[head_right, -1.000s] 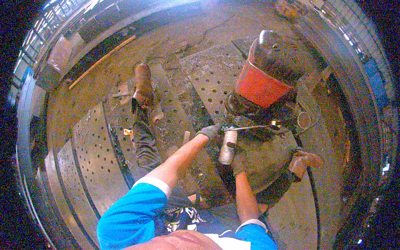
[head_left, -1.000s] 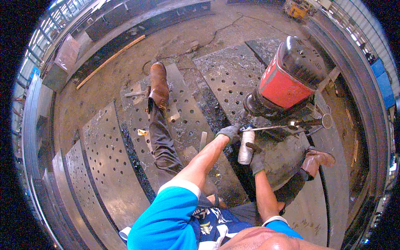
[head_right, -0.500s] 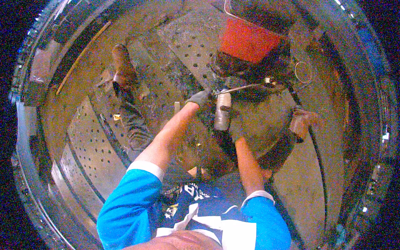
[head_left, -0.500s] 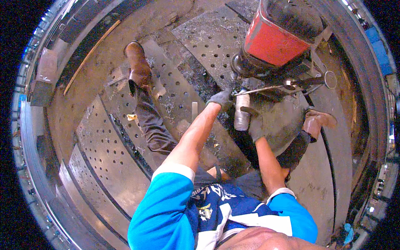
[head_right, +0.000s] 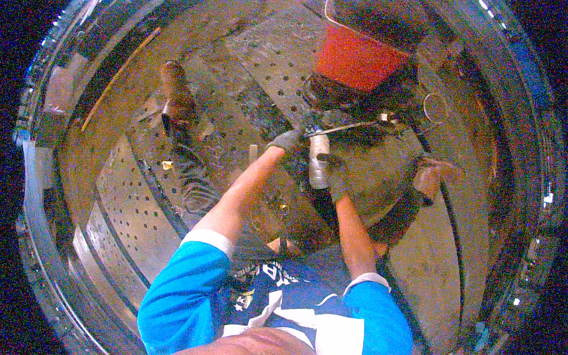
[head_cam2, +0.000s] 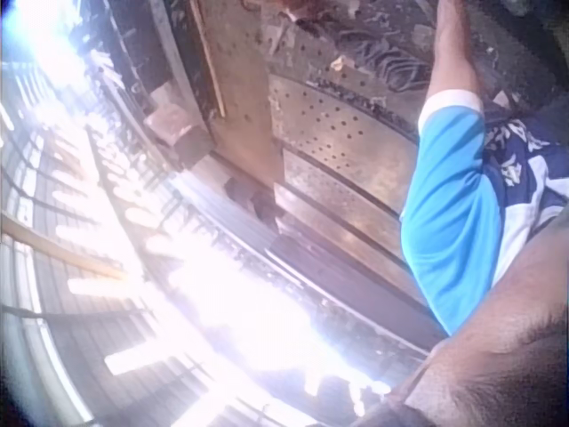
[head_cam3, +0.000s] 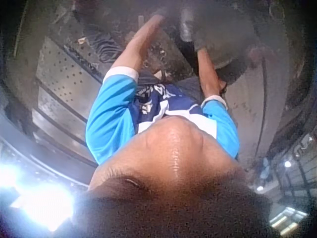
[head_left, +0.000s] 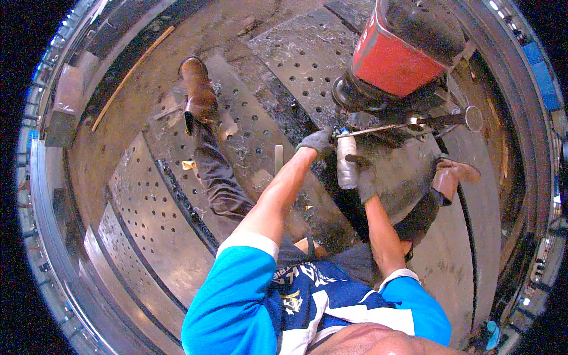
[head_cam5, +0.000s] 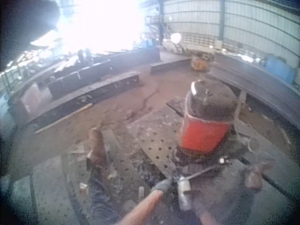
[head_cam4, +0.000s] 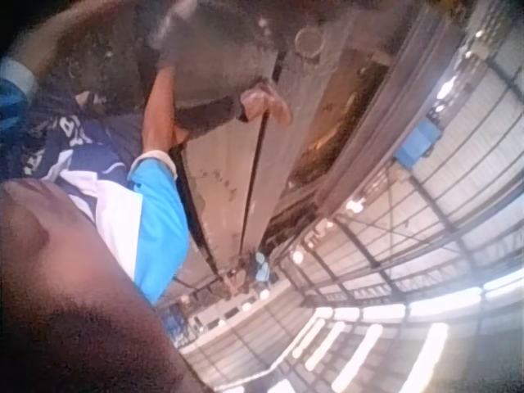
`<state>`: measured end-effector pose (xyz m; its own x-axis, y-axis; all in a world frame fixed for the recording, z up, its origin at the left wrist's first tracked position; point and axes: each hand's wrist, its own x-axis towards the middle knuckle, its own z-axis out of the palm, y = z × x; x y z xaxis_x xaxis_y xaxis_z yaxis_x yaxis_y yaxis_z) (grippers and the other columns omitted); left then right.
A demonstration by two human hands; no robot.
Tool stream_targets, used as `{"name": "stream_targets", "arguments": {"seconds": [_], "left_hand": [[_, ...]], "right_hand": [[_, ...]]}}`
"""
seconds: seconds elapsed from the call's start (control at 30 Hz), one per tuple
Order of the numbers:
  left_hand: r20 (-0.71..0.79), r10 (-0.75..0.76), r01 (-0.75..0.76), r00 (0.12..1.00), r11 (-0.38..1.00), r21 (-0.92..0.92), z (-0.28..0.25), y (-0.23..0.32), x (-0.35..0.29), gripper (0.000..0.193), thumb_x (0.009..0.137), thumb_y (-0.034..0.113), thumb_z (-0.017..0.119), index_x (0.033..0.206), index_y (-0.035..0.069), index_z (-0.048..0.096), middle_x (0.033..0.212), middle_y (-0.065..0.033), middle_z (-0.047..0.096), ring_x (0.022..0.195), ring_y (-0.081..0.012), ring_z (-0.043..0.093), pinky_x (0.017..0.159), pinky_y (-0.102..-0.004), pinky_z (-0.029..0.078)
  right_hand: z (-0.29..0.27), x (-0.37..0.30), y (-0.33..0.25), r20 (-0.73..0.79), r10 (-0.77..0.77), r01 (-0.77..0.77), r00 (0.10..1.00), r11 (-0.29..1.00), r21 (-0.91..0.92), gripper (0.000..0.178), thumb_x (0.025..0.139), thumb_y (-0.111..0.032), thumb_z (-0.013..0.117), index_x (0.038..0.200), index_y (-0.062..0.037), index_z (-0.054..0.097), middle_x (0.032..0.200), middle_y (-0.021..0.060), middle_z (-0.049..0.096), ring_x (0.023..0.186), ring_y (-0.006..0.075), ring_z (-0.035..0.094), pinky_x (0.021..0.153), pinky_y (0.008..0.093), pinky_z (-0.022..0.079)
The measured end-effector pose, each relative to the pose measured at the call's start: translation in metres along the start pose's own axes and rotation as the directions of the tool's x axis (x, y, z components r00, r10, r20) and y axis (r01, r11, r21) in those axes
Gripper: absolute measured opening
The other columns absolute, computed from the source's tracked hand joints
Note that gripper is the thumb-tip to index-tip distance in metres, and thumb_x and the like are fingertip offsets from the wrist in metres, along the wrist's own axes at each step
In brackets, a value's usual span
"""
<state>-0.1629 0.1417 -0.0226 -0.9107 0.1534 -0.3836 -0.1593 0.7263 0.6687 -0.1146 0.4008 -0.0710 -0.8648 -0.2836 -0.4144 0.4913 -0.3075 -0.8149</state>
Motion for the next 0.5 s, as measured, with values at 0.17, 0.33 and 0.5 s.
{"name": "stream_targets", "arguments": {"seconds": [0.17, 0.33, 0.5], "left_hand": [[-0.046, 0.023, -0.023, 0.999, 1.000, -0.009, 0.016, -0.024, 0.013, 0.054, 0.088, 0.034, 0.071, 0.133, 0.010, 0.052, 0.115, -0.0279, 0.071, 0.107, -0.0454, 0.069, 0.090, -0.0547, 0.054], [0.027, -0.039, 0.039, 0.999, 0.999, 0.000, -0.002, -0.009, -0.003, 0.056, 0.093, 0.042, 0.063, 0.138, 0.012, 0.050, 0.124, -0.0267, 0.068, 0.115, -0.0446, 0.065, 0.094, -0.0530, 0.053], [-0.046, -0.001, 0.000, 0.999, 1.000, -0.009, -0.010, -0.001, -0.024, 0.043, 0.092, 0.035, 0.066, 0.125, 0.009, 0.054, 0.116, -0.0260, 0.071, 0.109, -0.0470, 0.067, 0.088, -0.0551, 0.054]], "right_hand": [[0.013, 0.004, -0.007, 0.014, -0.228, 0.214, 0.974, 0.888, -0.407, 0.040, 0.104, -0.030, 0.049, 0.107, -0.0032, 0.079, 0.103, 0.0083, 0.077, 0.089, 0.0205, 0.070, 0.083, 0.0367, 0.058], [0.020, -0.002, -0.013, 0.008, -0.154, 0.141, 0.988, 0.877, -0.460, 0.047, 0.107, -0.034, 0.045, 0.103, -0.0037, 0.080, 0.109, 0.0106, 0.077, 0.097, 0.0224, 0.070, 0.091, 0.0376, 0.056], [0.024, -0.006, -0.020, 0.075, -0.154, 0.171, 0.985, 0.856, -0.488, 0.053, 0.109, -0.040, 0.042, 0.103, -0.0024, 0.080, 0.109, 0.0112, 0.077, 0.100, 0.0231, 0.070, 0.095, 0.0382, 0.055]]}}
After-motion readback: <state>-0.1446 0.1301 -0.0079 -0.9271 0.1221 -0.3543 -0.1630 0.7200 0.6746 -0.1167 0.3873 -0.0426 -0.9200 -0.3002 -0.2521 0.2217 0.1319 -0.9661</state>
